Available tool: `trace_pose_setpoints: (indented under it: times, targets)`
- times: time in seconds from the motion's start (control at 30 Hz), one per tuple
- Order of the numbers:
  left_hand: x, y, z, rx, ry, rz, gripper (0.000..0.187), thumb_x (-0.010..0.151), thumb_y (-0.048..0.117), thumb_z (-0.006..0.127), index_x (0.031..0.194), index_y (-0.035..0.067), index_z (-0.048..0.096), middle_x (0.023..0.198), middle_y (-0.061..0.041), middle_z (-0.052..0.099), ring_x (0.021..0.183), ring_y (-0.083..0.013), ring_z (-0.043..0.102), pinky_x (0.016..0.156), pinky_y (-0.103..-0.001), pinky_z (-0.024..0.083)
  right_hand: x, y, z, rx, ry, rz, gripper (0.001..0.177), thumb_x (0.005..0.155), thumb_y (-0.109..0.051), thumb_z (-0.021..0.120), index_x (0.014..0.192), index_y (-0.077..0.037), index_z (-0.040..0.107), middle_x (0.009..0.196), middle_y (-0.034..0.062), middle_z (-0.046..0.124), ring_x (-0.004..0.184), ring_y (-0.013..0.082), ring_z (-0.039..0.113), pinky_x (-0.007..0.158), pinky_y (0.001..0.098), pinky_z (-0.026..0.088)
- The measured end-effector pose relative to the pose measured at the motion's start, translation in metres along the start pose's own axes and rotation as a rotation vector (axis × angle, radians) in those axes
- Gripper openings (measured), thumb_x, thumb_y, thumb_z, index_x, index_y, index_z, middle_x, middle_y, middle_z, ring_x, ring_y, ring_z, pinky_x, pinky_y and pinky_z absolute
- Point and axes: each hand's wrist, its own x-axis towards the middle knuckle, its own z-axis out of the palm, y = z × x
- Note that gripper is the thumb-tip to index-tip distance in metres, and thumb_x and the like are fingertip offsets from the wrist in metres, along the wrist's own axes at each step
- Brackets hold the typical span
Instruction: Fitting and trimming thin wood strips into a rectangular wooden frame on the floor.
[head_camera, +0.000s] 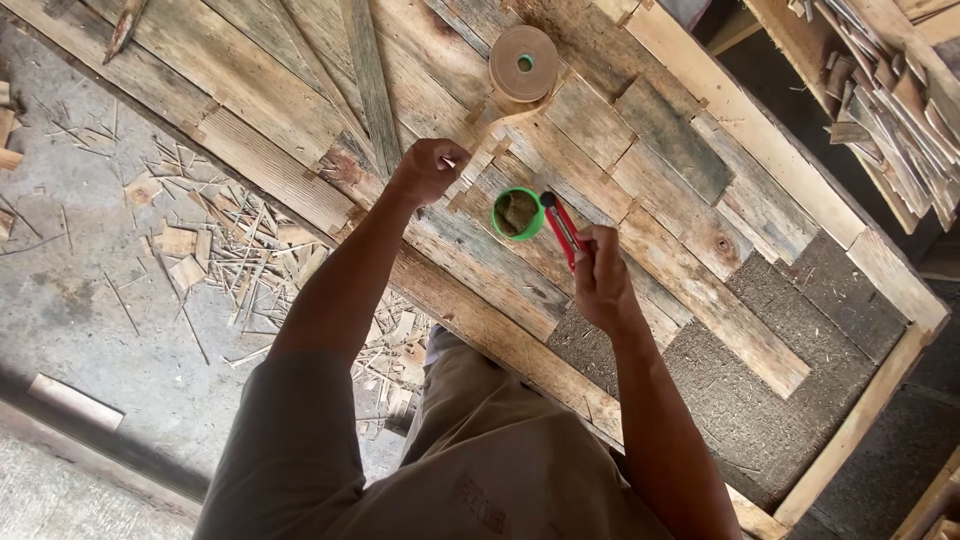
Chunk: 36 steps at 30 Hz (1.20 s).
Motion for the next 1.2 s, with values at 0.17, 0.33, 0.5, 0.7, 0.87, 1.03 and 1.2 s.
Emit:
trace_pose_setpoints:
  times: [0.17,0.33,0.5,0.7,0.87,1.03,1.2]
  targets:
    - [0.018,-0.030,0.012,-0.202,-0.060,0.009,0.026,0.091,0.000,0.072,0.116,0.008,0.077,0.109,-0.003,0.080,0.094,-0.0104,0.073,0.085,-0.026,0.061,0.035,-0.067,-0.005,-0.177,-0.072,0.235,0.029,0.110,-0.001,0.042,0.137,-0.008,0.036,0.098,0.0217,0.066,0.069,0.0229,0.067,0.053,0.0345,0.055]
    - [0.001,0.021,-0.004,-0.279,-0.122,-0.100,0.043,0.088,-0.006,0.068,0.127,0.012,0.072,0.121,-0.002,0.077,0.087,-0.0102,0.067,0.086,-0.025,0.061,0.058,-0.062,0.007,-0.402,-0.159,-0.072,0.062,0.096,0.016,0.041,0.151,-0.011,0.040,0.120,0.0237,0.063,0.079,0.0239,0.069,0.054,0.0297,0.059]
    - [-0.003,0.039,-0.011,-0.268,-0.138,-0.130,0.048,0.088,-0.006,0.068,0.131,0.016,0.071,0.119,-0.001,0.076,0.085,-0.0109,0.065,0.084,-0.026,0.061,0.075,-0.056,0.024,-0.754,-0.249,-0.081,0.067,0.093,0.011,0.060,0.152,-0.016,0.044,0.111,0.0117,0.064,0.079,0.0229,0.069,0.061,0.0311,0.063]
    - [-0.002,0.037,-0.010,-0.236,-0.141,-0.076,0.051,0.086,-0.004,0.071,0.131,0.019,0.070,0.106,-0.001,0.075,0.080,-0.0101,0.064,0.080,-0.026,0.061,0.086,-0.044,0.033,-0.811,-0.245,-0.090,0.070,0.090,0.008,0.065,0.151,-0.018,0.045,0.111,0.0106,0.063,0.080,0.0222,0.069,0.064,0.0325,0.063]
    - [-0.006,0.051,-0.016,-0.186,-0.160,-0.125,0.056,0.084,-0.007,0.070,0.134,0.019,0.070,0.091,-0.005,0.073,0.076,-0.0099,0.065,0.075,-0.027,0.059,0.088,-0.045,0.035,-0.838,-0.261,-0.079,0.069,0.091,0.007,0.065,0.152,-0.020,0.044,0.112,0.0094,0.063,0.080,0.0218,0.069,0.063,0.0328,0.063]
    - [-0.007,0.045,-0.013,-0.189,-0.150,-0.079,0.056,0.084,-0.008,0.069,0.134,0.017,0.072,0.097,-0.008,0.075,0.078,-0.0117,0.065,0.079,-0.028,0.060,0.087,-0.043,0.037,-0.844,-0.269,-0.066,0.072,0.089,0.008,0.065,0.152,-0.022,0.045,0.112,0.0084,0.064,0.080,0.0216,0.070,0.064,0.0330,0.064]
    - [-0.010,0.053,-0.015,-0.168,-0.136,-0.024,0.054,0.083,-0.009,0.065,0.132,0.015,0.069,0.129,-0.004,0.073,0.086,-0.0140,0.070,0.085,-0.029,0.064,0.084,-0.039,0.039,-0.830,-0.209,-0.120,0.071,0.089,0.001,0.072,0.151,-0.022,0.046,0.116,0.0097,0.065,0.086,0.0242,0.072,0.069,0.0344,0.065]
